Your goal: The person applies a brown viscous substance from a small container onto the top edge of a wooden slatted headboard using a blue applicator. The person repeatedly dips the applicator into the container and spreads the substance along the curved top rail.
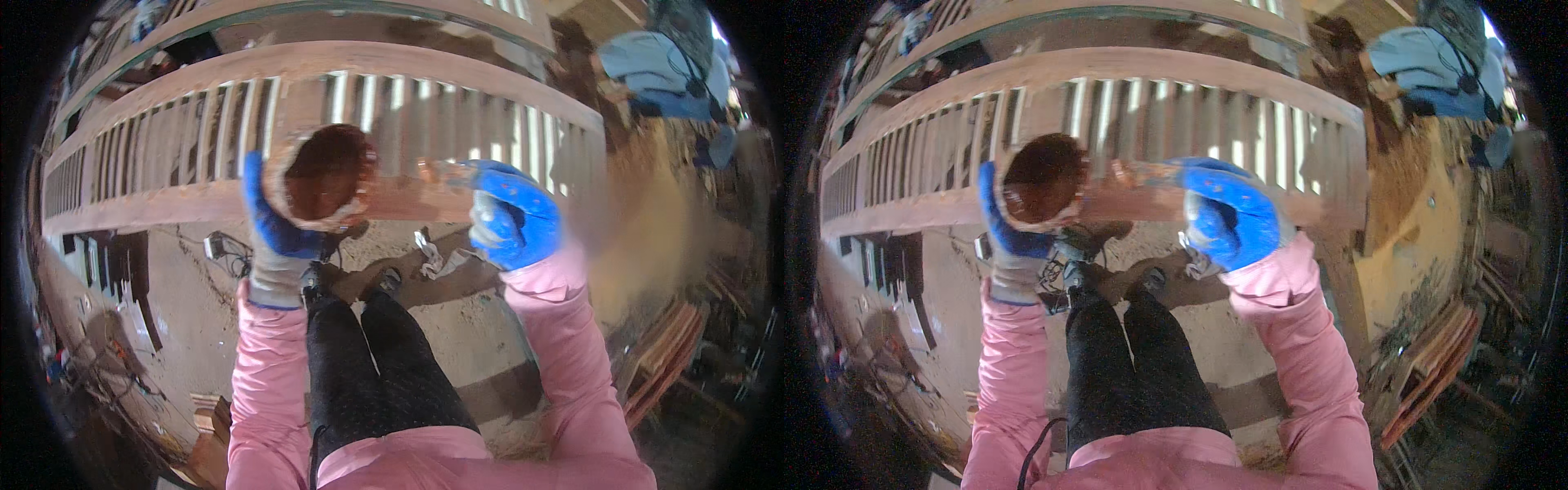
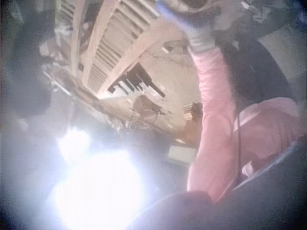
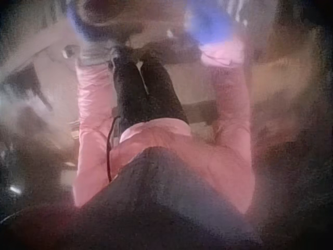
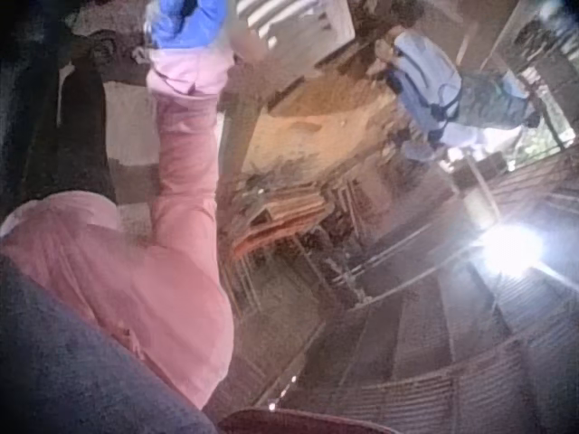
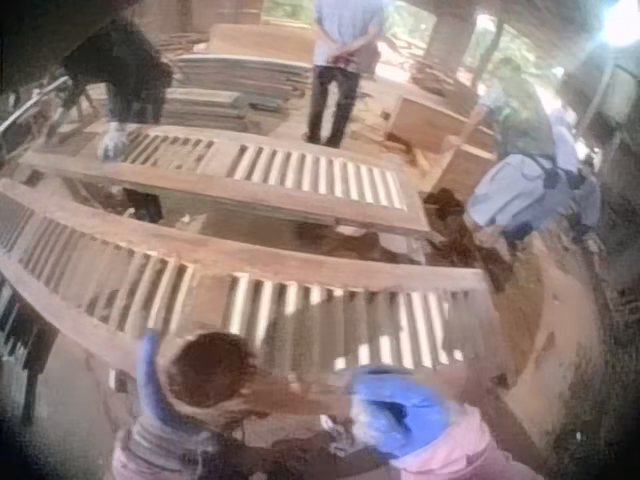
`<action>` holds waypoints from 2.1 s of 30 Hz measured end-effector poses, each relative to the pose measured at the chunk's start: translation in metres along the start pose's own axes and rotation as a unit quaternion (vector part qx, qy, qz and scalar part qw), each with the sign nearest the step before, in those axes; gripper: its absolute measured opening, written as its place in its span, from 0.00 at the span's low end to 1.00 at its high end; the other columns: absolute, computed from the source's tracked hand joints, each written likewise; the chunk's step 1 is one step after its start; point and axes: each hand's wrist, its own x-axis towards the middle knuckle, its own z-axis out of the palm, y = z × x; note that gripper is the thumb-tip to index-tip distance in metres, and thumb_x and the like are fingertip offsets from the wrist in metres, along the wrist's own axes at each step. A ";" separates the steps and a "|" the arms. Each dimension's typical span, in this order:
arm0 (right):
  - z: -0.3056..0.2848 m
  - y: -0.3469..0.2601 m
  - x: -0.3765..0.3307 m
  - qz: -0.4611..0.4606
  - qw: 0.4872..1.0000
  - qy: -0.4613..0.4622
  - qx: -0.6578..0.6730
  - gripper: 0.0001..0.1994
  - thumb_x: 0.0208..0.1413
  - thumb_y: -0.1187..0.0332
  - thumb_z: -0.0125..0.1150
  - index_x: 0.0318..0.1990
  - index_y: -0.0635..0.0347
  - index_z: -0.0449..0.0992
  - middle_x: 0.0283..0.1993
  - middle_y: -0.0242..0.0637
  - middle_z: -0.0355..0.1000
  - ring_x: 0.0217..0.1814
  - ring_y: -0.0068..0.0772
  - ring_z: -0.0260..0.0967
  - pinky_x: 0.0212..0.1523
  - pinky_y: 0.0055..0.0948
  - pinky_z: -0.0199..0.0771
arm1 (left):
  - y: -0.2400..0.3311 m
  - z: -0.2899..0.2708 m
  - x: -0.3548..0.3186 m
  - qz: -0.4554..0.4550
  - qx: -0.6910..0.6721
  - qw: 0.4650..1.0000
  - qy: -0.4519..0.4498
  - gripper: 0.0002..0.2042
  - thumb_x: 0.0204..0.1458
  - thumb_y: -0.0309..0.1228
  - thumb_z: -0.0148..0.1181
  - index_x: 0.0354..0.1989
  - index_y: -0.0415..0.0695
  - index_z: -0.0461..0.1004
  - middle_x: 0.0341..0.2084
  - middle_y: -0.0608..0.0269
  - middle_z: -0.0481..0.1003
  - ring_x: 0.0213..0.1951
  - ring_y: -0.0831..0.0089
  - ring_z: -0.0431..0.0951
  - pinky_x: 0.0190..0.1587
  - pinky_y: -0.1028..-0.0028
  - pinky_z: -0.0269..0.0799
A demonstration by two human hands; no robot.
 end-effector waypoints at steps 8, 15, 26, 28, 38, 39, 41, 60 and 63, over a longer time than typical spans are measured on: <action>-0.144 -0.034 -0.058 -0.043 0.894 0.296 -0.334 0.14 0.66 0.66 0.61 0.54 0.62 0.82 0.27 0.27 0.74 0.23 0.12 0.63 0.23 0.18 0.58 | -0.015 -0.059 0.026 -0.019 -0.034 0.998 -0.043 0.33 0.68 0.46 0.52 0.77 0.47 0.53 0.76 0.41 0.54 0.72 0.44 0.62 0.69 0.44 0.69; -0.185 0.007 -0.050 -0.257 0.686 0.229 -0.641 0.14 0.65 0.68 0.61 0.54 0.62 0.82 0.49 0.48 0.82 0.49 0.48 0.82 0.50 0.38 0.82 | -0.033 -0.091 0.043 -0.082 -0.483 0.868 -0.085 0.33 0.70 0.46 0.51 0.78 0.45 0.52 0.77 0.44 0.51 0.69 0.42 0.67 0.65 0.41 0.72; -0.173 0.023 -0.031 -0.377 0.532 0.128 -0.748 0.22 0.55 0.72 0.63 0.60 0.54 0.80 0.30 0.34 0.74 0.29 0.39 0.75 0.29 0.37 0.75 | -0.032 -0.094 0.043 -0.086 -0.499 0.861 -0.052 0.39 0.66 0.44 0.60 0.79 0.44 0.48 0.78 0.44 0.50 0.71 0.43 0.64 0.67 0.40 0.70; -0.174 0.030 -0.037 -0.352 0.519 0.111 -0.771 0.24 0.53 0.73 0.63 0.61 0.54 0.79 0.28 0.33 0.72 0.28 0.39 0.73 0.28 0.37 0.74 | -0.033 -0.104 0.045 -0.075 -0.477 0.874 -0.049 0.39 0.66 0.45 0.60 0.79 0.44 0.48 0.78 0.44 0.50 0.71 0.43 0.64 0.67 0.41 0.71; -0.185 0.033 -0.033 -0.367 0.522 0.122 -0.760 0.31 0.49 0.72 0.64 0.65 0.53 0.76 0.28 0.31 0.69 0.29 0.35 0.73 0.29 0.37 0.74 | -0.036 -0.107 0.046 -0.091 -0.495 0.862 -0.065 0.37 0.68 0.46 0.55 0.79 0.43 0.47 0.78 0.41 0.48 0.72 0.40 0.62 0.67 0.42 0.71; -0.187 0.035 -0.036 -0.369 0.526 0.111 -0.758 0.31 0.49 0.72 0.64 0.66 0.53 0.75 0.28 0.31 0.69 0.29 0.36 0.73 0.29 0.37 0.74 | -0.035 -0.108 0.046 -0.089 -0.490 0.864 -0.067 0.37 0.68 0.46 0.55 0.79 0.42 0.47 0.78 0.41 0.48 0.72 0.40 0.62 0.68 0.42 0.71; -0.189 0.036 -0.043 -0.374 0.534 0.086 -0.753 0.31 0.50 0.72 0.64 0.66 0.54 0.75 0.29 0.32 0.70 0.29 0.37 0.73 0.30 0.37 0.74 | -0.033 -0.106 0.043 -0.087 -0.486 0.867 -0.070 0.38 0.68 0.46 0.55 0.79 0.42 0.46 0.78 0.41 0.48 0.72 0.40 0.62 0.68 0.42 0.70; -0.207 0.024 -0.046 -0.355 0.573 0.161 -0.721 0.27 0.55 0.74 0.63 0.65 0.50 0.76 0.31 0.38 0.74 0.30 0.43 0.75 0.30 0.41 0.75 | -0.028 -0.086 0.043 -0.092 -0.503 0.853 -0.099 0.40 0.70 0.47 0.53 0.79 0.38 0.42 0.78 0.42 0.48 0.72 0.41 0.61 0.69 0.41 0.68; -0.212 0.034 -0.058 -0.357 0.543 0.121 -0.750 0.29 0.53 0.74 0.64 0.65 0.50 0.76 0.32 0.35 0.73 0.31 0.42 0.75 0.31 0.40 0.74 | -0.029 -0.102 0.045 -0.083 -0.473 0.872 -0.092 0.39 0.70 0.47 0.53 0.79 0.38 0.43 0.78 0.42 0.47 0.73 0.41 0.61 0.70 0.43 0.68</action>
